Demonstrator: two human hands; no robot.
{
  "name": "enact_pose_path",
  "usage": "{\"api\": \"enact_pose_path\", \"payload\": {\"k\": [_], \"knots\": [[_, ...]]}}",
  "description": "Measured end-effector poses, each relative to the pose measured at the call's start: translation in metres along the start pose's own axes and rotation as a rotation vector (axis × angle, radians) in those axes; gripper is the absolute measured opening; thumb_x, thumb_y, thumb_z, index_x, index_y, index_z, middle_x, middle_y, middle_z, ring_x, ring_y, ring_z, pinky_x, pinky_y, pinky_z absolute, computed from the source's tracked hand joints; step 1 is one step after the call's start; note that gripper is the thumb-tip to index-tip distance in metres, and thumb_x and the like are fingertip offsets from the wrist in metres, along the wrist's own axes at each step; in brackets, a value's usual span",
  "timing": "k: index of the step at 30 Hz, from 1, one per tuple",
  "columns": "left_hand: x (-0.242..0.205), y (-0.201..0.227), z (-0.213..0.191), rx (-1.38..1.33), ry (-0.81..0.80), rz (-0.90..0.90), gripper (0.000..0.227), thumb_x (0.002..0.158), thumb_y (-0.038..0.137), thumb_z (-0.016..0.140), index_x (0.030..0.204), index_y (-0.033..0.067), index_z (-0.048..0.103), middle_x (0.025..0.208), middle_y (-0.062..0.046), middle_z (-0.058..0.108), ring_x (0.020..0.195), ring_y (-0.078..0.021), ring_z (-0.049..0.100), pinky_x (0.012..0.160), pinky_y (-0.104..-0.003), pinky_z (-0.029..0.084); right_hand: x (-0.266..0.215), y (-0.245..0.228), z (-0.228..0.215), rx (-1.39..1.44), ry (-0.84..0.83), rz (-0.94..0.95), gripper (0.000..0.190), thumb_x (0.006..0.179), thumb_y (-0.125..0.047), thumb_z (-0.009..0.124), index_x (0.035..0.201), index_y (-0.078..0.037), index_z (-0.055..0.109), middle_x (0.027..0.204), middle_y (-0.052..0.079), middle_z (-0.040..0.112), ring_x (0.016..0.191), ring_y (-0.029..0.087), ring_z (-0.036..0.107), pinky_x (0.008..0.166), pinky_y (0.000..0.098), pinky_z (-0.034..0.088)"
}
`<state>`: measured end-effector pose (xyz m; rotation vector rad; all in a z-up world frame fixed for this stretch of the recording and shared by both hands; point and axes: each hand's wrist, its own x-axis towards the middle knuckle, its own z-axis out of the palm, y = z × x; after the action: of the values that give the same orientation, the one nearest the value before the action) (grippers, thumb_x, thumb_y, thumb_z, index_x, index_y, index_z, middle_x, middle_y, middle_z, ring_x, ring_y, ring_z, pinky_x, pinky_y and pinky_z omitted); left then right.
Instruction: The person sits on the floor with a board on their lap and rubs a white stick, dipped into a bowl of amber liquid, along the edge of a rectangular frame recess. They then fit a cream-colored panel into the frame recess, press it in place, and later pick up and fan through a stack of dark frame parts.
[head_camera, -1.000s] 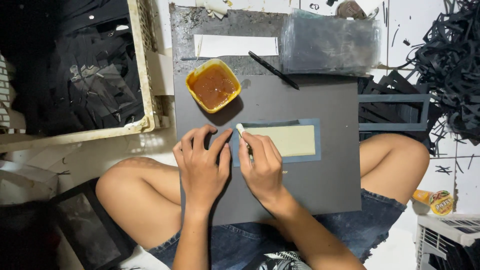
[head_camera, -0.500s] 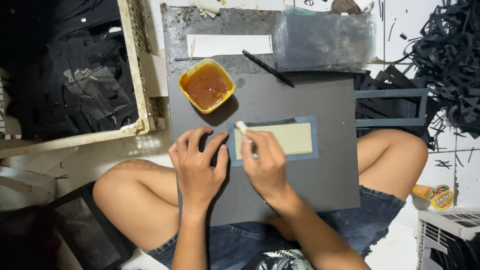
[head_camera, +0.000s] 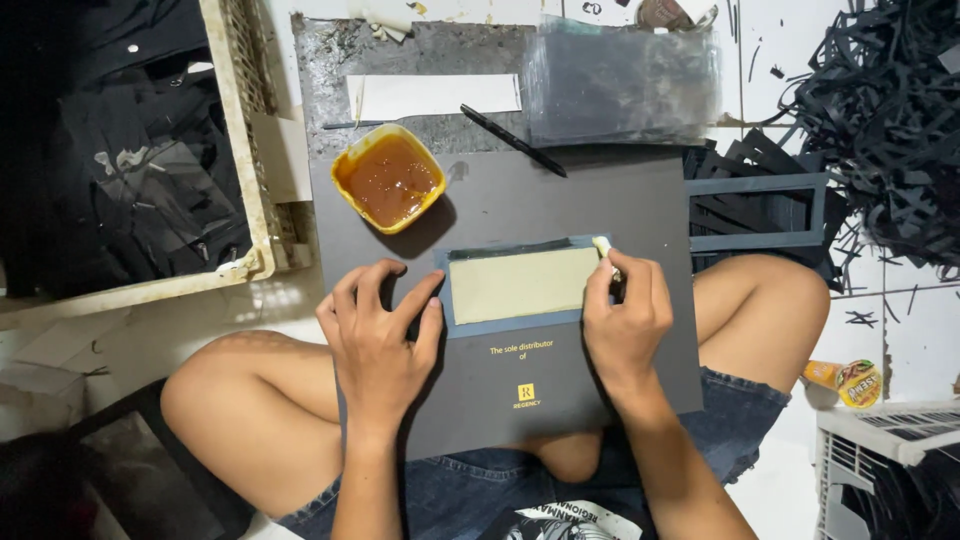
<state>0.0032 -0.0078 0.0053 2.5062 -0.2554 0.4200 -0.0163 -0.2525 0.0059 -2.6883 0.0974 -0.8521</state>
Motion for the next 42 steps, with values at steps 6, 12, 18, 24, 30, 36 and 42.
{"api": "enact_pose_path", "payload": {"k": [6, 12, 18, 24, 30, 36, 42], "knots": [[-0.002, -0.003, 0.002, 0.018, -0.008, 0.014, 0.020, 0.089, 0.026, 0.072, 0.106, 0.0349, 0.076, 0.114, 0.001, 0.060, 0.114, -0.0257, 0.055, 0.094, -0.043, 0.035, -0.018, -0.013, 0.026, 0.137, -0.047, -0.006, 0.013, 0.088, 0.007, 0.072, 0.098, -0.001, 0.071, 0.085, 0.012, 0.068, 0.075, 0.032, 0.069, 0.068, 0.0395, 0.056], [-0.002, -0.003, 0.003, 0.020, -0.018, 0.006, 0.020, 0.090, 0.025, 0.072, 0.106, 0.0348, 0.077, 0.114, 0.001, 0.061, 0.114, -0.0259, 0.055, 0.095, -0.044, 0.035, -0.015, -0.003, 0.020, 0.083, -0.036, -0.018, 0.014, 0.089, 0.009, 0.071, 0.098, -0.001, 0.071, 0.084, 0.012, 0.067, 0.076, 0.031, 0.069, 0.068, 0.0381, 0.056], [-0.002, -0.002, 0.002, 0.032, -0.007, 0.011, 0.019, 0.089, 0.025, 0.073, 0.105, 0.0348, 0.077, 0.115, 0.001, 0.061, 0.114, -0.0260, 0.055, 0.095, -0.043, 0.035, 0.000, 0.001, 0.004, 0.006, 0.015, 0.000, 0.010, 0.091, 0.007, 0.072, 0.098, 0.000, 0.069, 0.086, 0.012, 0.065, 0.076, 0.032, 0.067, 0.069, 0.0394, 0.055], [-0.004, -0.004, 0.005, 0.045, -0.007, 0.025, 0.020, 0.091, 0.026, 0.071, 0.108, 0.0353, 0.076, 0.114, 0.002, 0.060, 0.114, -0.0250, 0.055, 0.095, -0.042, 0.035, -0.014, -0.023, 0.028, 0.254, -0.111, -0.039, 0.015, 0.086, 0.011, 0.071, 0.098, 0.002, 0.072, 0.082, 0.013, 0.068, 0.072, 0.027, 0.068, 0.066, 0.0358, 0.057], [-0.004, -0.003, 0.004, 0.036, -0.006, 0.016, 0.021, 0.090, 0.025, 0.073, 0.107, 0.0358, 0.077, 0.114, 0.002, 0.061, 0.114, -0.0255, 0.055, 0.095, -0.041, 0.034, -0.015, 0.018, 0.017, 0.022, -0.016, -0.014, 0.013, 0.088, 0.007, 0.072, 0.097, -0.002, 0.071, 0.082, 0.012, 0.064, 0.074, 0.033, 0.067, 0.068, 0.0393, 0.055], [-0.004, -0.004, 0.005, 0.041, -0.014, 0.021, 0.020, 0.090, 0.026, 0.072, 0.107, 0.0355, 0.077, 0.116, 0.002, 0.061, 0.116, -0.0262, 0.054, 0.096, -0.042, 0.034, -0.004, -0.003, 0.014, 0.067, -0.012, 0.016, 0.011, 0.088, 0.008, 0.072, 0.096, 0.000, 0.071, 0.082, 0.012, 0.065, 0.073, 0.031, 0.067, 0.068, 0.0391, 0.055], [-0.004, -0.005, 0.005, 0.028, -0.012, 0.025, 0.023, 0.090, 0.024, 0.071, 0.110, 0.0344, 0.076, 0.115, 0.001, 0.060, 0.115, -0.0265, 0.055, 0.094, -0.043, 0.036, 0.003, -0.080, 0.029, 0.270, -0.084, -0.116, 0.012, 0.086, 0.008, 0.071, 0.095, 0.001, 0.069, 0.078, 0.012, 0.062, 0.067, 0.031, 0.065, 0.063, 0.0393, 0.055]]}}
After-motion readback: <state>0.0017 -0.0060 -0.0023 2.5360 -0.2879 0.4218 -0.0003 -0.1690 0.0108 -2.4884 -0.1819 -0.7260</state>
